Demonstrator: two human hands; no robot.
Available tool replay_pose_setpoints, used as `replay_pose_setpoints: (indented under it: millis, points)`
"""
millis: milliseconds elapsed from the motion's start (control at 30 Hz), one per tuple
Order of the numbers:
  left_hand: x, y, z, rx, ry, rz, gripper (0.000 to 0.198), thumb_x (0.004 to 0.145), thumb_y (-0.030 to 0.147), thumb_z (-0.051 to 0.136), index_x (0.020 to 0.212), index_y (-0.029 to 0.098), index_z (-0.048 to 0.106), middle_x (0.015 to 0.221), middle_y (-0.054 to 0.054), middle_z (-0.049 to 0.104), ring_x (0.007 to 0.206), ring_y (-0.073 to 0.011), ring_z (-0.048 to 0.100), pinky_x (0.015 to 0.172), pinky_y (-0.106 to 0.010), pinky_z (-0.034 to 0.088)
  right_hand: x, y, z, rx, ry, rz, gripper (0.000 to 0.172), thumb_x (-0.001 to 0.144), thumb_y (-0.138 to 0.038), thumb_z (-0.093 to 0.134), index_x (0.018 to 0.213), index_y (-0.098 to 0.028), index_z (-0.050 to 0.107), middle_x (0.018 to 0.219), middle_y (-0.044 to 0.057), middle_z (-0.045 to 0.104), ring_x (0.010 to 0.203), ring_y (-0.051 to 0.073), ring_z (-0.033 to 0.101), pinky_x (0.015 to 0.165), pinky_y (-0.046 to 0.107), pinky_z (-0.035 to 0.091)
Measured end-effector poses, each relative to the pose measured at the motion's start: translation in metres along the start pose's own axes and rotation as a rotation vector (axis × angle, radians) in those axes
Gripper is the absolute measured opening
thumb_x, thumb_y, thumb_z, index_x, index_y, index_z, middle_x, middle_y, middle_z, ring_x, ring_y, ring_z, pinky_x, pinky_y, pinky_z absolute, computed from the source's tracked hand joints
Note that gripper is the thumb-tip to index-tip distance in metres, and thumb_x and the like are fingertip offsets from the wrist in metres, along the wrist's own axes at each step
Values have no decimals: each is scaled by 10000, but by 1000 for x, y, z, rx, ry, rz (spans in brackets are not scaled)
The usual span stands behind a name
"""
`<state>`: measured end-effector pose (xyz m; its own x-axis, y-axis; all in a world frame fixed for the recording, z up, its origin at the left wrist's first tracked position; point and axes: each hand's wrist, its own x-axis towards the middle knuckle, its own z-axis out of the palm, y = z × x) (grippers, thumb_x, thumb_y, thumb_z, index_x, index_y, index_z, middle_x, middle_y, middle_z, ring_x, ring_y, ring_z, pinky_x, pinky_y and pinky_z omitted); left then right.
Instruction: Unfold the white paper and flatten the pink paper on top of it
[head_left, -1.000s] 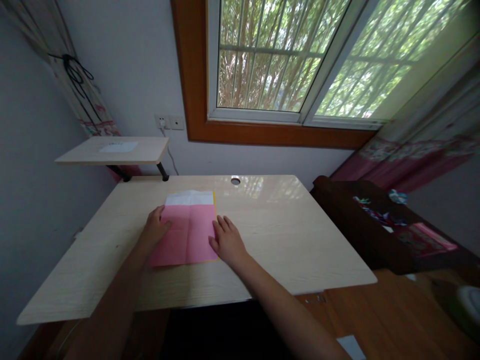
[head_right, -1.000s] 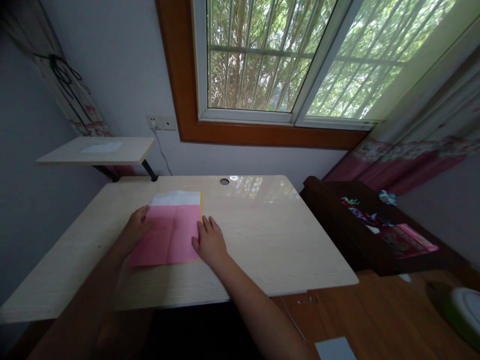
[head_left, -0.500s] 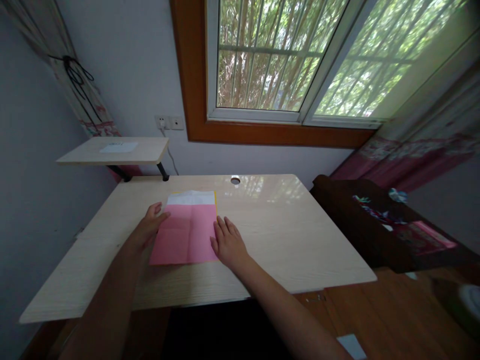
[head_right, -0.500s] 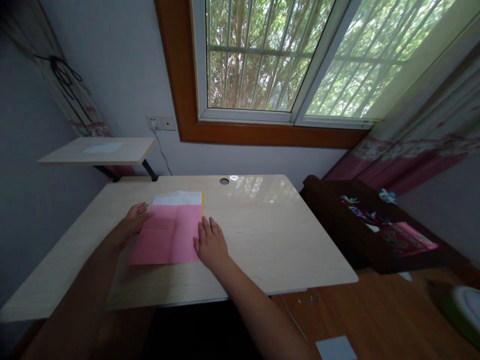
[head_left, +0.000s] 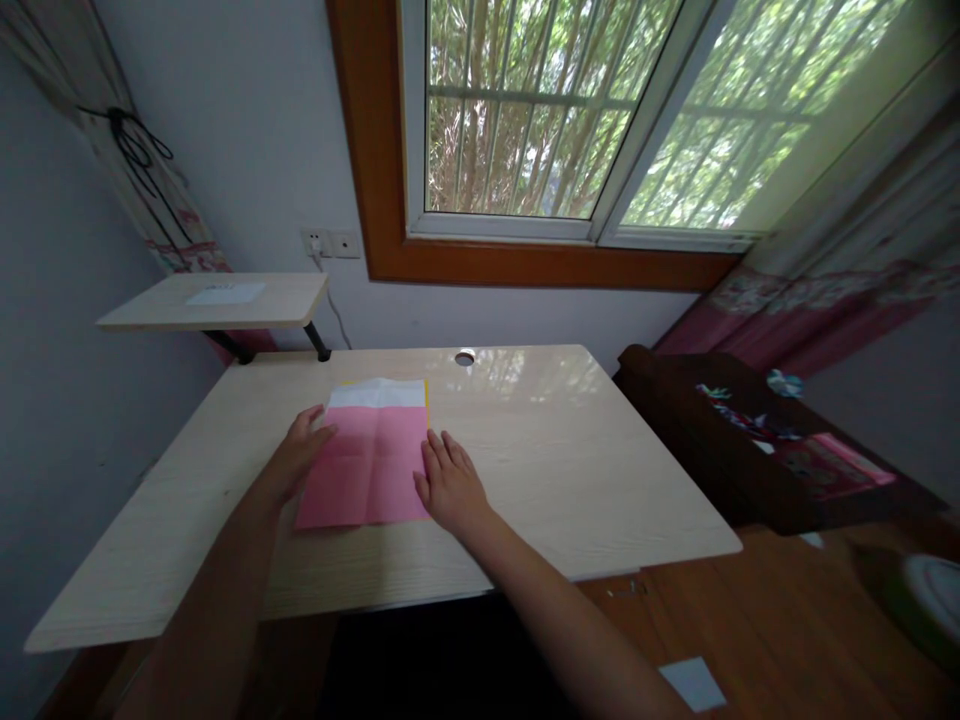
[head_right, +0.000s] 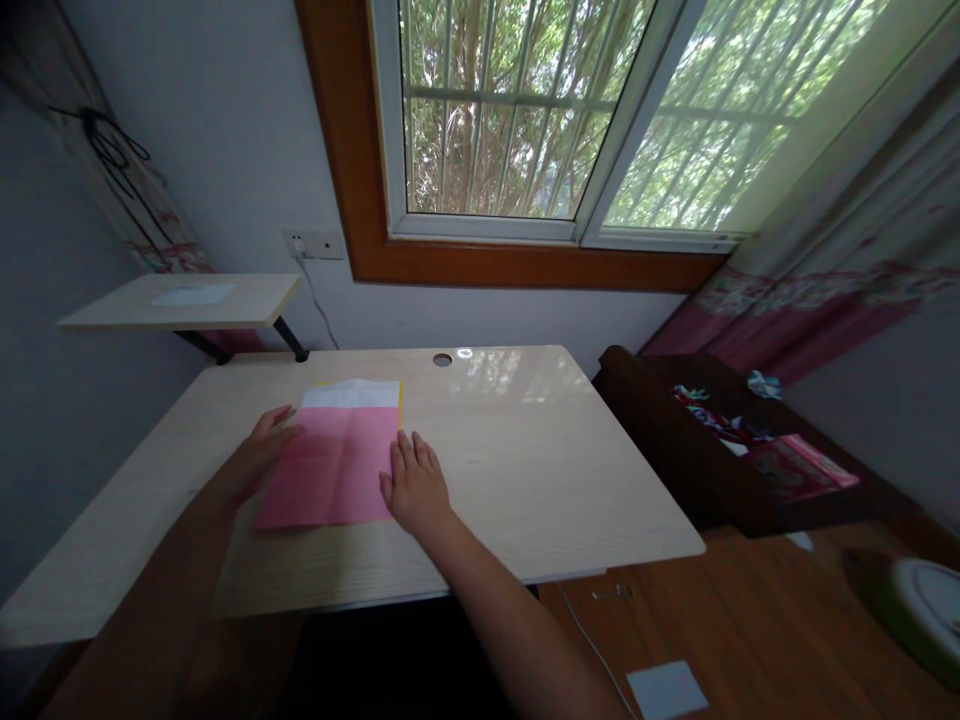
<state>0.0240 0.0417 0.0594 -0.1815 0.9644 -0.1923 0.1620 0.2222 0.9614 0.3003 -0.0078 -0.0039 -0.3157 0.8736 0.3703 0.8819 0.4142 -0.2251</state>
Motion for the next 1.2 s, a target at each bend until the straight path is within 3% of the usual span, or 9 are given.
replay_pose_setpoints:
  millis: [267,400,633,767,867,1000,1100,1200]
  points:
    - [6,4,5,-71,52,-10,621,837,335,709,1392,242,446,1472,-167,499,1049,-239,690,719,-283,589,0,-1,-4,42,-10,10,545,1006,-408,433,1469,-123,477,1568,146,418,1476,326,329,1178,502,313]
    - [5,9,1,-125,10,-58,577,859,335,687,1376,233,451,1338,-152,602,947,-207,705,621,-248,565,0,0,-4,56,-14,18,545,1000,-409,445,1469,-134,478,1570,135,417,1479,323,325,1185,494,306]
    - [16,-5,-13,-122,4,-103,813,781,313,785,1468,262,353,1367,-182,557,812,-180,703,631,-285,585,0,0,-5,73,-19,25,545,995,-409,455,1464,-133,481,1574,127,413,1479,324,322,1193,490,297]
    - [13,-11,-8,-44,-63,-119,938,754,247,790,1526,292,258,1183,-153,654,713,-209,700,602,-343,589,0,0,-8,86,-19,22,547,994,-425,467,1462,-143,487,1565,129,427,1470,330,339,1187,495,313]
    - [14,-16,-12,82,-18,-93,930,764,247,767,1538,290,254,1058,-121,678,653,-208,685,577,-348,577,1,1,-11,103,-7,24,546,1007,-446,447,1462,-147,489,1547,132,453,1461,322,357,1183,494,328]
    - [26,-28,-40,254,63,-66,931,762,256,757,1543,239,251,1092,-142,680,763,-237,707,686,-379,592,1,4,-15,134,5,10,510,1020,-424,436,1444,-150,511,1487,132,524,1439,285,394,1190,466,337]
    - [39,-38,-77,475,155,20,929,709,255,793,1509,197,326,1211,-168,653,954,-291,701,831,-410,574,2,5,-17,151,14,-3,462,1013,-391,460,1407,-167,551,1446,127,560,1424,270,410,1190,463,342]
    - [49,-46,-116,711,205,22,947,711,349,795,1512,183,318,1176,-170,670,952,-345,701,845,-471,556,1,5,-17,155,12,-8,442,1004,-380,480,1390,-182,564,1438,117,564,1425,272,401,1193,469,338]
